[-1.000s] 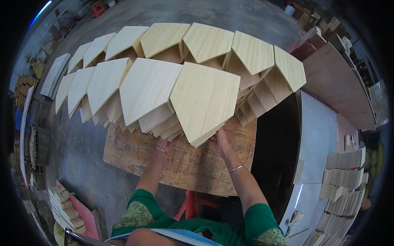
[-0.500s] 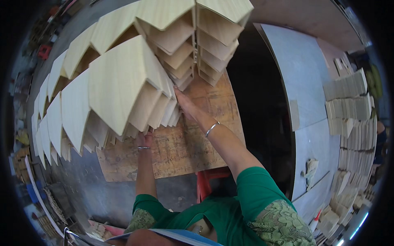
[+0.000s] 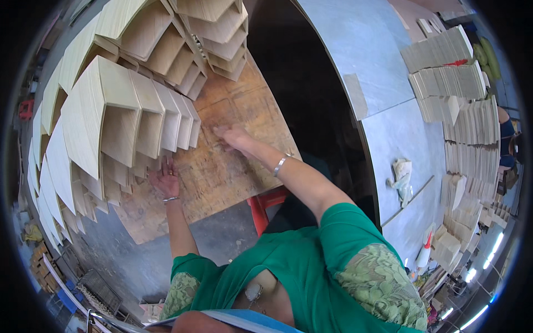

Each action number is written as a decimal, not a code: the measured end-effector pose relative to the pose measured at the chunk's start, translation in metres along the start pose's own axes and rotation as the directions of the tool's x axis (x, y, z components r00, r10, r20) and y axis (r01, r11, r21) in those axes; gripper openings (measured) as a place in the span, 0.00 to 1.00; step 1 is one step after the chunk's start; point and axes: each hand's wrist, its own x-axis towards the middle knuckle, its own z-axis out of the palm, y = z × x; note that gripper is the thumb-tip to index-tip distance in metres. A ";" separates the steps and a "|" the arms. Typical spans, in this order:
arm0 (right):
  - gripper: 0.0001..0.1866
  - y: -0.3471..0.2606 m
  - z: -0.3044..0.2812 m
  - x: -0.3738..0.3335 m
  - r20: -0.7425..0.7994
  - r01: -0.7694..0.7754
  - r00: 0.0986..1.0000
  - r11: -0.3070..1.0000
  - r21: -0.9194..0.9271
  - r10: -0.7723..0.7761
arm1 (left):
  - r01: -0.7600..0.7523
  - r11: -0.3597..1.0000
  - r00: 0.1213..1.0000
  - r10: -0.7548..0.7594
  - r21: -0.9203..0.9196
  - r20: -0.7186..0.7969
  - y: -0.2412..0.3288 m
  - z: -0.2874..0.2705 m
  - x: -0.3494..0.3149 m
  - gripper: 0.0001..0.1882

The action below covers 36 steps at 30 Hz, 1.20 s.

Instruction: Assembling wooden birdhouses using glue and a pneumatic nail gun.

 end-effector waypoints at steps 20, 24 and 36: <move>0.14 0.100 -0.107 -0.352 -0.300 0.338 0.892 0.940 -0.054 -0.338 | 0.135 0.519 0.569 -0.738 0.844 0.363 -0.209 0.229 -0.292 0.15; 0.13 0.137 -0.129 -0.413 -0.402 0.540 0.753 0.839 -0.076 -0.521 | -0.167 0.568 0.302 -0.749 0.806 0.590 -0.230 0.257 -0.363 0.18; 0.12 0.230 -0.162 -0.495 -0.613 0.738 0.394 0.633 -0.234 -0.685 | -0.375 0.479 0.062 -0.841 0.793 0.538 -0.266 0.257 -0.475 0.06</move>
